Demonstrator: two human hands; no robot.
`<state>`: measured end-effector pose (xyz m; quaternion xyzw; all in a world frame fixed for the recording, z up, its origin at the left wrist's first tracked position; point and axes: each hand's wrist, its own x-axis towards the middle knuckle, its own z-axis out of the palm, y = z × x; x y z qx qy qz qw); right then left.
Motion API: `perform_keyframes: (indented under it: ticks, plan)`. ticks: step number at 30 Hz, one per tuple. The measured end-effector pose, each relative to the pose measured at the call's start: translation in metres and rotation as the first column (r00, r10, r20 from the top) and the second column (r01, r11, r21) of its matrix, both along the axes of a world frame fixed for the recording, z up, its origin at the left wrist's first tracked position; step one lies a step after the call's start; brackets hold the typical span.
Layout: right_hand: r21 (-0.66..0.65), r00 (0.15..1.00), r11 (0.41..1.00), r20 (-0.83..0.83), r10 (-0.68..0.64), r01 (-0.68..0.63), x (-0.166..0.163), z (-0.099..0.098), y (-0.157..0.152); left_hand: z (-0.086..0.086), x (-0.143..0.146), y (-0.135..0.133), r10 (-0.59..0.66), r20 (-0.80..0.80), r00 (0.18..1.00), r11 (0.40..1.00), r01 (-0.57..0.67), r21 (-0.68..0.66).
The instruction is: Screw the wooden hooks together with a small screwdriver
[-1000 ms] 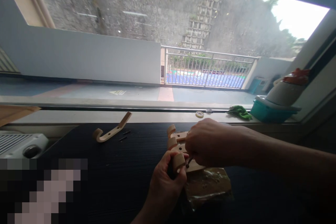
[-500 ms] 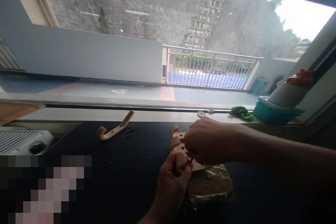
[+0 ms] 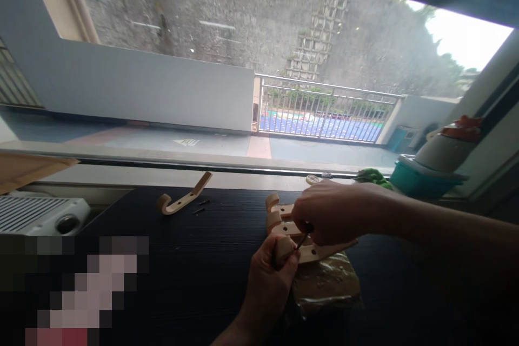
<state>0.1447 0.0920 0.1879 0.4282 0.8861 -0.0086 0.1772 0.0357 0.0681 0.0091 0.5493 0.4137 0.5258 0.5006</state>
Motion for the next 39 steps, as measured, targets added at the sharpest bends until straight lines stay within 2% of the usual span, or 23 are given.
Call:
perform_keyframes:
  ticks: [4,7,14,20,24,29,31,34,37,39]
  plan:
    - [-0.009,0.997,0.998,-0.041,-0.069,0.069,-0.003,-0.003,0.006,0.000,0.001,0.000,0.024,-0.036,0.999,1.000,-0.023,0.019]
    - [-0.047,0.994,0.993,0.005,-0.111,0.111,-0.007,-0.003,0.011,0.000,0.000,0.001,0.010,-0.027,1.000,1.000,-0.009,0.029]
    - [-0.040,0.997,0.999,0.079,-0.009,0.012,-0.009,0.008,0.007,-0.002,-0.001,0.001,-0.035,0.040,0.999,0.999,0.035,0.004]
    - [-0.036,0.998,0.997,0.016,0.062,-0.062,0.000,0.012,0.006,-0.003,-0.001,0.000,-0.037,0.039,0.999,0.999,0.038,-0.012]
    - [-0.108,1.000,0.994,0.010,0.016,-0.014,0.003,0.006,0.015,-0.002,-0.002,0.000,-0.031,0.022,0.999,1.000,0.031,0.001]
    - [-0.124,0.997,0.989,-0.004,-0.083,0.082,0.004,0.007,0.019,-0.003,-0.002,0.001,-0.025,0.023,0.999,1.000,0.025,0.014]
    - [-0.161,0.997,0.984,0.003,-0.077,0.076,0.004,0.010,0.017,-0.003,-0.001,0.002,-0.019,0.015,1.000,1.000,0.019,0.015]
    - [-0.131,1.000,0.991,-0.004,-0.014,0.013,0.004,0.011,0.015,-0.004,-0.001,0.002,-0.010,0.005,1.000,1.000,0.010,0.005]
    - [-0.099,0.999,0.994,-0.031,0.039,-0.042,0.004,0.005,0.017,-0.004,0.000,0.002,-0.010,0.020,1.000,1.000,0.010,0.011]
    - [-0.088,0.999,0.996,-0.034,0.025,-0.028,0.004,0.000,0.018,-0.004,0.000,0.002,-0.009,0.029,1.000,1.000,0.009,0.015]
